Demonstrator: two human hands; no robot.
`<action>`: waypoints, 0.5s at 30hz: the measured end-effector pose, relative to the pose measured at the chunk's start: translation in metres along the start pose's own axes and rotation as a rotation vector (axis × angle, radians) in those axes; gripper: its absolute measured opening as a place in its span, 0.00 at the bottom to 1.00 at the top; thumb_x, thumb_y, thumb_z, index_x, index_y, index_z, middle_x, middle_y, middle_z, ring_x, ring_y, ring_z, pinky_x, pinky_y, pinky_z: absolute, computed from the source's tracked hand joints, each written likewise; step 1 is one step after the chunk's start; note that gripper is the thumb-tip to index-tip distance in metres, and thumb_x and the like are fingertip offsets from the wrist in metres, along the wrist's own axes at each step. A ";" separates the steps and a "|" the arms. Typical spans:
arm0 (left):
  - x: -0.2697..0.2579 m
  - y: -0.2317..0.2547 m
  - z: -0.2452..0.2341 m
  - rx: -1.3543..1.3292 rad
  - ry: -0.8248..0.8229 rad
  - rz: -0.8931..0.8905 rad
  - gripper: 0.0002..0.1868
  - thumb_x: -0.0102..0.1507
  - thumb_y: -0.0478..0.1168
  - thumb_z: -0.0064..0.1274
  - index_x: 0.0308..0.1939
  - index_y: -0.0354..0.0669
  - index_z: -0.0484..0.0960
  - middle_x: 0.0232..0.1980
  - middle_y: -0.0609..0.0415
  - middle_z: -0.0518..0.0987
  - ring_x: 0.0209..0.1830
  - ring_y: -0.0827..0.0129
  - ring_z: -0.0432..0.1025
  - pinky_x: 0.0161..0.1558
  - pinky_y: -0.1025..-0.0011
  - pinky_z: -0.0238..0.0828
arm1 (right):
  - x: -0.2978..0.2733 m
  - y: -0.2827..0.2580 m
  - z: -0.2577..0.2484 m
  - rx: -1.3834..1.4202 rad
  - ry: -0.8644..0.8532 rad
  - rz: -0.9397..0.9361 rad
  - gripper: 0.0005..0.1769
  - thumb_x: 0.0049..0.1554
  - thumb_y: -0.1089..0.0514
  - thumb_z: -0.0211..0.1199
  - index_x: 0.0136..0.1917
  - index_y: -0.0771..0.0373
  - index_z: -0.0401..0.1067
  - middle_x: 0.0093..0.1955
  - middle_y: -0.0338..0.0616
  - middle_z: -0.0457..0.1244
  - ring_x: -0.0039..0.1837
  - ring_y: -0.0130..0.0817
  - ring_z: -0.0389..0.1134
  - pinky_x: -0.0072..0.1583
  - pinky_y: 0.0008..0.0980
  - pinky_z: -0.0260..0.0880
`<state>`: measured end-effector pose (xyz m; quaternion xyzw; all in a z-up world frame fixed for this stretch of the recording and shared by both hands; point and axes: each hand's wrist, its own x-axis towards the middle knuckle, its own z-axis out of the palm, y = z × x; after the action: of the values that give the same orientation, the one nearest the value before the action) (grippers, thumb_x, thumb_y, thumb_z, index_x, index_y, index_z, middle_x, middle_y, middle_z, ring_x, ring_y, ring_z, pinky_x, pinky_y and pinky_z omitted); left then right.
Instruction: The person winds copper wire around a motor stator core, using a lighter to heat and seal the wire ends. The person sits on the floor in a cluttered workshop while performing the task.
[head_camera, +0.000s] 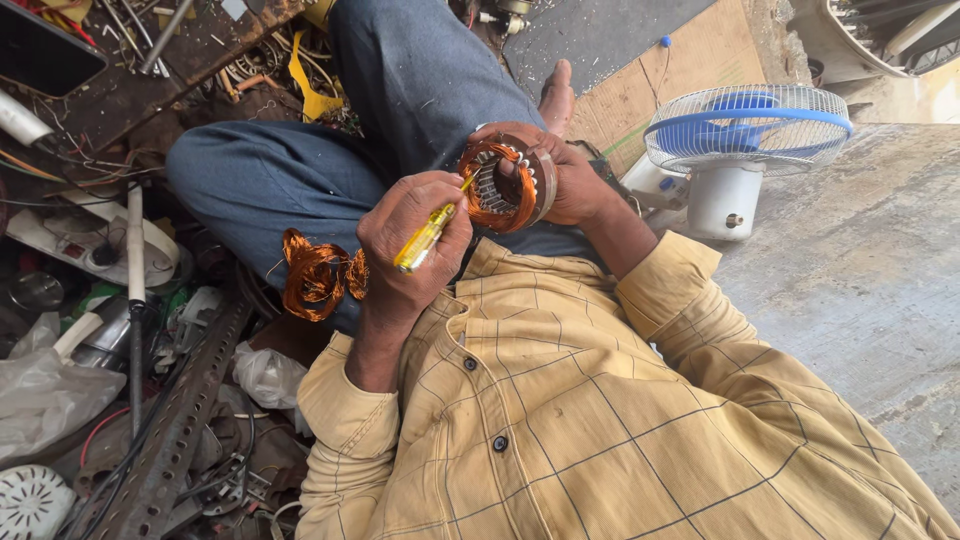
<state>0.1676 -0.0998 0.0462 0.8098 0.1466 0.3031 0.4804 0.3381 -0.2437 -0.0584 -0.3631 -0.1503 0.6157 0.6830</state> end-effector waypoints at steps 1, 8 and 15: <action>-0.001 -0.001 0.002 -0.004 0.016 -0.016 0.09 0.64 0.25 0.60 0.45 0.35 0.77 0.46 0.44 0.82 0.47 0.57 0.82 0.50 0.66 0.84 | 0.001 0.001 0.000 -0.017 -0.001 -0.010 0.25 0.67 0.57 0.62 0.73 0.68 0.64 0.67 0.50 0.65 0.67 0.35 0.69 0.67 0.36 0.74; -0.003 -0.004 0.008 -0.044 0.087 -0.065 0.06 0.65 0.27 0.58 0.45 0.33 0.78 0.45 0.44 0.82 0.45 0.58 0.82 0.49 0.66 0.82 | 0.000 0.000 0.002 -0.051 -0.004 -0.015 0.27 0.66 0.56 0.63 0.74 0.68 0.64 0.66 0.51 0.66 0.67 0.36 0.69 0.69 0.36 0.74; 0.007 -0.010 -0.003 -0.057 -0.043 -0.034 0.07 0.63 0.26 0.60 0.42 0.35 0.79 0.44 0.46 0.83 0.46 0.58 0.82 0.49 0.66 0.82 | 0.001 -0.001 -0.002 0.022 -0.057 0.002 0.26 0.66 0.56 0.63 0.74 0.68 0.64 0.66 0.51 0.67 0.67 0.37 0.70 0.69 0.38 0.73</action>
<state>0.1717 -0.0895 0.0408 0.7996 0.1413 0.2812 0.5115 0.3404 -0.2431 -0.0592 -0.3378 -0.1625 0.6283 0.6817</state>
